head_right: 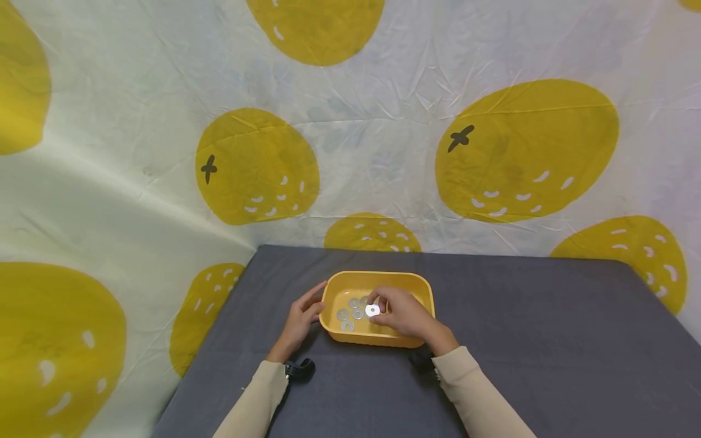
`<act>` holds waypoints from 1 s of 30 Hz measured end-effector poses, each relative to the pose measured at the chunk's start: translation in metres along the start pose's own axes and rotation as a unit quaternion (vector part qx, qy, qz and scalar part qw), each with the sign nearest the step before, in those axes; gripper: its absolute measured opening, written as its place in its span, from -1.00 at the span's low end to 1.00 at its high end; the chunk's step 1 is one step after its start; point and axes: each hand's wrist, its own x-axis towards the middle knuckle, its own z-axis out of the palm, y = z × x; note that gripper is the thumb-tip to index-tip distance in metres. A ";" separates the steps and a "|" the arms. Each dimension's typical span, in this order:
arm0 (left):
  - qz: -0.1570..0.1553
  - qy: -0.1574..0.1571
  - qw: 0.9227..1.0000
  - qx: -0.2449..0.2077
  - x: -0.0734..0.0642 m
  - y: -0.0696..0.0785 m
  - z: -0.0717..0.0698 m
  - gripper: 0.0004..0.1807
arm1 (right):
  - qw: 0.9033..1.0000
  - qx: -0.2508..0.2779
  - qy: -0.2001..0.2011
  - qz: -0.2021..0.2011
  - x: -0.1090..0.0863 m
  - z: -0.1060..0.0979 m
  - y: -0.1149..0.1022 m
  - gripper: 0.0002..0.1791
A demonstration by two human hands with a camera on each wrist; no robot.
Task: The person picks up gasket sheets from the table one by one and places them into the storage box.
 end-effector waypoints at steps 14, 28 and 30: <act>0.000 0.003 1.000 -0.002 -0.003 0.006 0.001 -0.41 | 0.999 -0.009 -0.035 0.015 0.012 0.015 0.002 -0.74; 0.001 0.005 1.000 -0.002 -0.004 0.006 0.001 -0.42 | 0.998 -0.005 -0.054 0.029 0.019 0.023 0.004 -0.76; 0.002 0.006 1.000 -0.003 -0.004 0.007 0.002 -0.42 | 0.998 -0.006 -0.055 0.030 0.020 0.024 0.004 -0.76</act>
